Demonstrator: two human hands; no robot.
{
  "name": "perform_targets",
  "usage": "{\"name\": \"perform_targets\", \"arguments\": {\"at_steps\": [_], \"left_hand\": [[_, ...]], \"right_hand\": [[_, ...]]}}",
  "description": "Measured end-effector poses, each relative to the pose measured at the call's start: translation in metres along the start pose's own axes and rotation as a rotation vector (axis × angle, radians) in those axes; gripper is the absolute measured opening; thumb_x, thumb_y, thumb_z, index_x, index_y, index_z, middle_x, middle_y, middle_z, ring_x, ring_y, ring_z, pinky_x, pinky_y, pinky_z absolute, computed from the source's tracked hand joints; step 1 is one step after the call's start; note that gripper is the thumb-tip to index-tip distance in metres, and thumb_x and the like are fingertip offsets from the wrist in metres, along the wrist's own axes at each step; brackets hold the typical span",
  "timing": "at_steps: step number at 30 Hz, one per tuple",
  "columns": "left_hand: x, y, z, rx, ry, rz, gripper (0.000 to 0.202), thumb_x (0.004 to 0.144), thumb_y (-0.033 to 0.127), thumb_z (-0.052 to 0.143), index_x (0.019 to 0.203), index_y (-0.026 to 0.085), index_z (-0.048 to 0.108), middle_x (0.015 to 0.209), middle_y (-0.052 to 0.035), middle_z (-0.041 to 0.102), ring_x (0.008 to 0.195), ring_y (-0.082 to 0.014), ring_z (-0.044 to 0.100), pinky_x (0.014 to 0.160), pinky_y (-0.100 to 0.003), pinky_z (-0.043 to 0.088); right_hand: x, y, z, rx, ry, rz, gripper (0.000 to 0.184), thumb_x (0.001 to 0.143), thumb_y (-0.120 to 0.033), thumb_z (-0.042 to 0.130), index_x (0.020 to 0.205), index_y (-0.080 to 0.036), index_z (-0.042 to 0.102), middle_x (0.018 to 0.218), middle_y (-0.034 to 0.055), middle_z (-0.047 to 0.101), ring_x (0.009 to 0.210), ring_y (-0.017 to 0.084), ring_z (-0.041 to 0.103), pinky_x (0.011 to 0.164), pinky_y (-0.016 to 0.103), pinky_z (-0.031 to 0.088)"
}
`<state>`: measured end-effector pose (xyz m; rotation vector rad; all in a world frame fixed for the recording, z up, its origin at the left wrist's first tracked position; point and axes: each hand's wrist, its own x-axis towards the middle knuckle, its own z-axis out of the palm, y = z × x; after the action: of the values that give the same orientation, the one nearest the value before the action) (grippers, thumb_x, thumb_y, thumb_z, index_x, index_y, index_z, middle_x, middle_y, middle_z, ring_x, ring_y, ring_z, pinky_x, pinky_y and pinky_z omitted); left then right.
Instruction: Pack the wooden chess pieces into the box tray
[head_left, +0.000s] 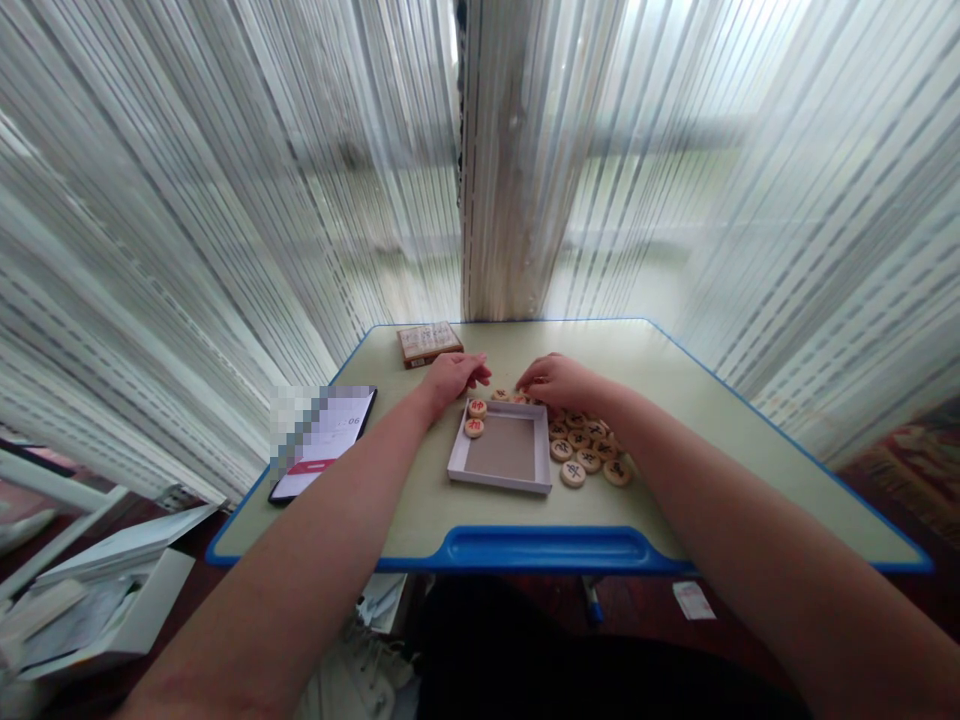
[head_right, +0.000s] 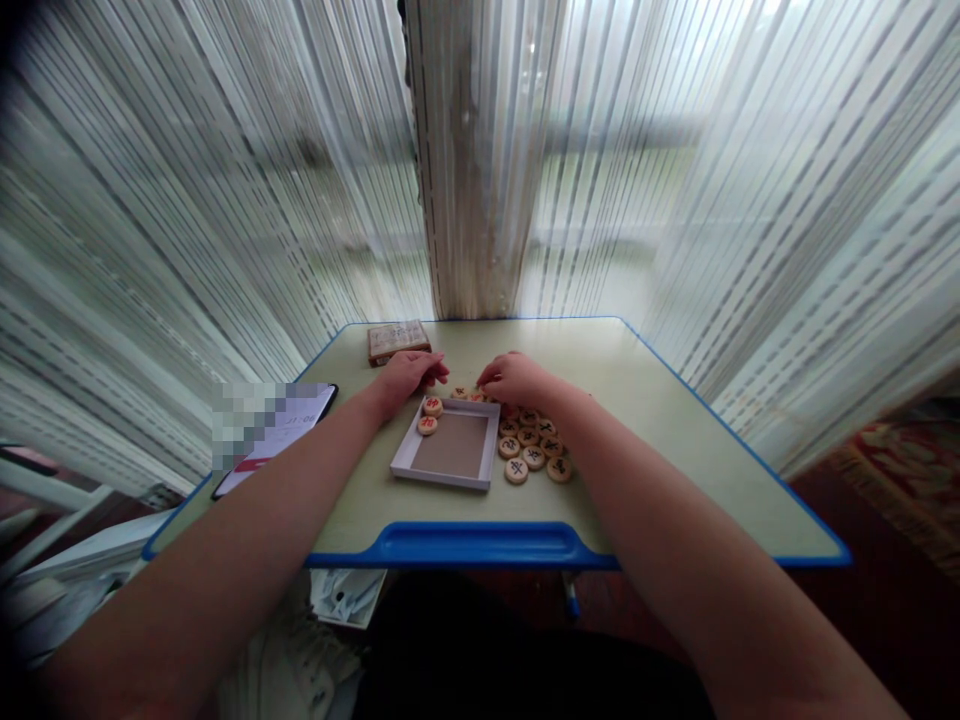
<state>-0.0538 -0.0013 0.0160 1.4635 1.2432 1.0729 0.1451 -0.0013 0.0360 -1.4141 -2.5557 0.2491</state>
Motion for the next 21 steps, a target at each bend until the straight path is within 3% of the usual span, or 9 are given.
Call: {"name": "perform_targets", "arguments": {"at_steps": [6, 10, 15, 18, 21], "left_hand": [[-0.001, 0.002, 0.001, 0.001, 0.005, -0.01, 0.031, 0.074, 0.039, 0.056, 0.062, 0.011, 0.064, 0.058, -0.0045, 0.063, 0.05, -0.0078, 0.045, 0.051, -0.022, 0.034], [0.0, 0.002, 0.0, -0.006, 0.006, -0.014, 0.031, 0.074, 0.039, 0.055, 0.061, 0.012, 0.063, 0.057, -0.0043, 0.063, 0.049, -0.0078, 0.044, 0.052, -0.022, 0.034], [0.001, 0.0, 0.0, 0.003, 0.001, 0.004, 0.032, 0.074, 0.04, 0.055, 0.062, 0.012, 0.064, 0.058, -0.0047, 0.063, 0.05, -0.0082, 0.045, 0.053, -0.023, 0.036], [0.002, -0.002, -0.001, 0.022, -0.002, 0.01, 0.033, 0.074, 0.041, 0.055, 0.063, 0.012, 0.064, 0.059, -0.005, 0.064, 0.05, -0.0084, 0.045, 0.053, -0.023, 0.036], [0.003, -0.003, -0.001, 0.033, -0.01, 0.019, 0.033, 0.074, 0.042, 0.055, 0.063, 0.012, 0.064, 0.059, -0.005, 0.064, 0.051, -0.0084, 0.046, 0.053, -0.023, 0.036]], "right_hand": [[-0.002, 0.0, 0.001, 0.036, 0.115, 0.001, 0.023, 0.07, -0.021, 0.06, 0.089, -0.021, 0.072, 0.089, 0.0031, 0.069, 0.101, 0.022, 0.052, 0.088, 0.032, 0.04], [-0.003, -0.005, 0.001, 0.155, 0.183, 0.031, 0.022, 0.072, -0.028, 0.064, 0.092, -0.021, 0.07, 0.079, 0.0025, 0.068, 0.092, 0.022, 0.053, 0.081, 0.033, 0.042], [-0.001, -0.01, 0.002, 0.512, 0.167, 0.026, 0.027, 0.08, -0.03, 0.055, 0.101, -0.018, 0.067, 0.084, 0.0042, 0.069, 0.071, 0.014, 0.056, 0.069, 0.027, 0.043], [-0.002, -0.012, 0.002, 0.72, 0.159, 0.044, 0.025, 0.079, -0.03, 0.056, 0.097, -0.016, 0.066, 0.085, 0.0056, 0.069, 0.07, 0.012, 0.057, 0.065, 0.025, 0.043], [-0.005, -0.016, 0.0, 0.771, 0.081, 0.079, 0.025, 0.076, -0.032, 0.059, 0.09, -0.013, 0.066, 0.079, 0.005, 0.068, 0.064, 0.011, 0.055, 0.059, 0.024, 0.042]]}}
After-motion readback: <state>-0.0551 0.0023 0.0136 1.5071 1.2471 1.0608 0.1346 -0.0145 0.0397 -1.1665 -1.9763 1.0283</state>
